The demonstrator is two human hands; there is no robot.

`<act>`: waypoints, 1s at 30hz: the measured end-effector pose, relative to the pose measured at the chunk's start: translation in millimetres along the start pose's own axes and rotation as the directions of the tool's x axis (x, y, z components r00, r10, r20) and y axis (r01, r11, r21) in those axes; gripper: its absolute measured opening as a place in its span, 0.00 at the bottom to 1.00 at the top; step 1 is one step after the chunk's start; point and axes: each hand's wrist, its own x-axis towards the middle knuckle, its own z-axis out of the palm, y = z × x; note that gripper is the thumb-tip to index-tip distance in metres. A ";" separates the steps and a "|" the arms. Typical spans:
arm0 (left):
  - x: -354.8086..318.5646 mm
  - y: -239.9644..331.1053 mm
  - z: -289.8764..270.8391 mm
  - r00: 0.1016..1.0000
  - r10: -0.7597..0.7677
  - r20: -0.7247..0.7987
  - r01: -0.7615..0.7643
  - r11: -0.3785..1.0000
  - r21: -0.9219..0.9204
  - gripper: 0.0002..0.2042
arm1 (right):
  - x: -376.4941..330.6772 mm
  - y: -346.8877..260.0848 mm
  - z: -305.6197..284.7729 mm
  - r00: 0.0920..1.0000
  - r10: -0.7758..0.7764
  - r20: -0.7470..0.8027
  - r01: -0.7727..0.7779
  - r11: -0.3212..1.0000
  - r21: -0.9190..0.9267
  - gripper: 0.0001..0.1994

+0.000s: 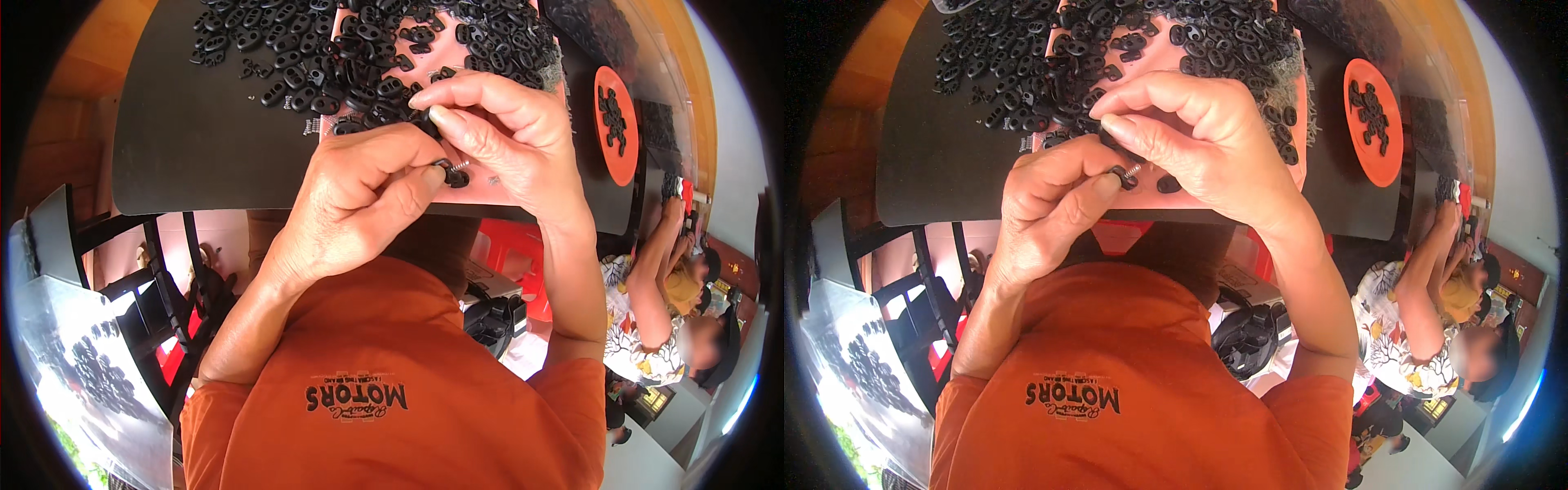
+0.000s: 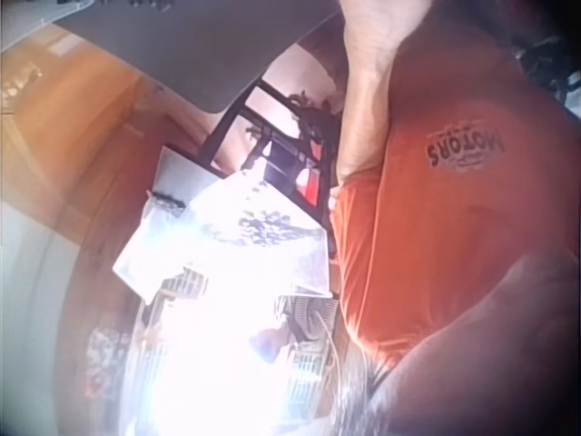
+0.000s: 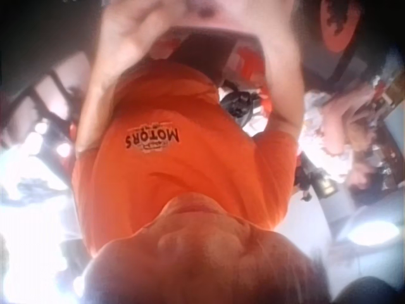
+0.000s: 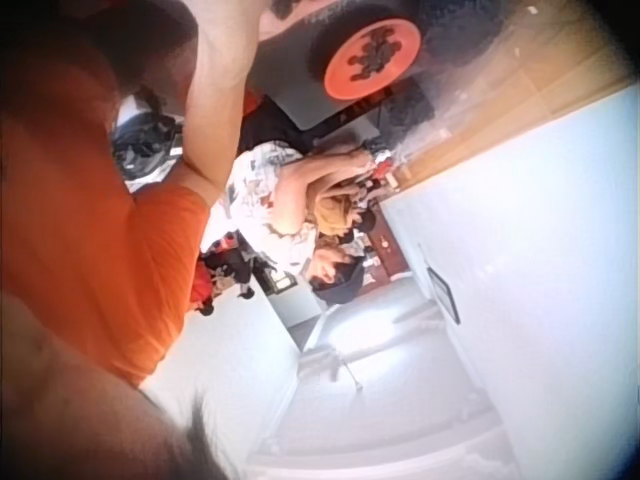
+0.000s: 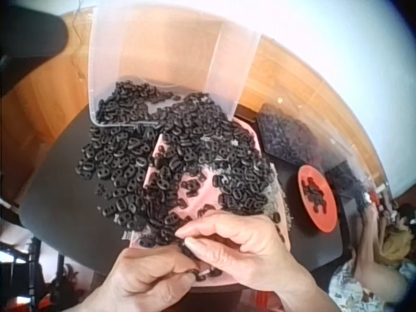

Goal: The person sits at a table and repeatedly picks up small black plastic rings and metal screws. They insert the screws into the rings and place the assembled units onto a pink mat. The person continues this repetitive assembly process throughout the clip.

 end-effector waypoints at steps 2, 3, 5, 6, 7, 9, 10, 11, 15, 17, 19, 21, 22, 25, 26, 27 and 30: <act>-3.0 -1.8 -2.6 1.000 -0.016 0.015 0.016 0.999 -0.032 0.04 | -5.1 0.5 2.3 0.999 0.037 -0.017 -0.036 0.998 0.043 0.06; -4.1 -2.6 -3.1 0.999 -0.024 0.023 0.025 0.999 -0.047 0.05 | -7.7 0.0 3.6 0.999 0.026 -0.039 -0.026 1.000 0.012 0.05; -5.1 -3.2 -2.3 1.000 0.007 -0.007 -0.008 0.997 -0.076 0.05 | -13.4 -0.4 6.4 0.997 0.004 -0.083 -0.008 0.999 -0.048 0.05; -6.2 -3.1 -1.9 0.999 0.023 -0.023 -0.024 0.996 -0.089 0.05 | -15.9 0.9 6.7 0.998 -0.012 -0.065 0.008 0.998 -0.066 0.05; -7.4 -2.0 -1.8 1.000 0.002 -0.030 -0.006 0.993 -0.116 0.05 | -18.5 3.0 6.0 0.998 -0.030 -0.047 0.026 0.996 -0.084 0.06; -9.2 2.4 -2.7 0.998 -0.039 -0.043 0.032 0.985 -0.169 0.06 | -20.8 3.2 4.3 0.998 -0.053 0.014 0.055 0.990 -0.130 0.07; -10.2 5.4 -5.4 0.995 -0.101 -0.013 0.097 0.975 -0.199 0.06 | -20.9 0.9 3.2 0.997 -0.056 0.053 0.064 0.985 -0.159 0.08; -11.6 8.7 -9.9 0.987 -0.162 0.018 0.162 0.961 -0.225 0.06 | -20.8 -0.3 2.9 0.994 -0.057 0.093 0.074 0.979 -0.188 0.08; -14.8 11.4 -11.9 0.981 -0.192 -0.004 0.182 0.940 -0.289 0.06 | -17.6 -5.8 9.6 0.997 0.071 -0.012 -0.071 0.997 0.032 0.09; -17.6 10.7 -14.5 0.980 -0.197 -0.008 0.186 0.936 -0.298 0.07 | -18.5 -6.0 15.3 0.996 0.073 -0.053 -0.067 0.991 0.112 0.10; -19.0 11.2 -15.4 0.978 -0.209 -0.007 0.197 0.931 -0.309 0.07 | -20.3 -9.5 18.0 0.994 0.088 -0.066 -0.076 0.983 0.169 0.10; -18.9 13.1 -14.6 0.974 -0.227 0.001 0.215 0.922 -0.321 0.08 | -22.9 -12.6 15.8 0.993 0.109 -0.047 -0.102 0.987 0.125 0.10; -18.9 13.6 -14.9 0.974 -0.227 0.000 0.216 0.926 -0.310 0.08 | -23.9 -13.1 16.2 0.992 0.121 -0.041 -0.116 0.988 0.104 0.10; -19.1 14.1 -15.2 0.975 -0.224 -0.008 0.212 0.935 -0.283 0.09 | -25.7 -14.3 19.6 0.992 0.115 -0.060 -0.107 0.987 0.120 0.10; -19.9 13.2 -15.4 0.975 -0.220 -0.014 0.208 0.938 -0.276 0.09 | -25.8 -13.9 19.9 0.992 0.113 -0.059 -0.106 0.988 0.113 0.10; -20.6 12.2 -15.3 0.976 -0.217 -0.020 0.203 0.941 -0.270 0.09 | -26.0 -13.2 20.1 0.992 0.111 -0.059 -0.105 0.989 0.105 0.10; -21.4 10.6 -13.8 0.980 -0.195 -0.046 0.177 0.950 -0.258 0.09 | -26.1 -14.1 20.5 0.990 0.118 -0.074 -0.110 0.988 0.104 0.10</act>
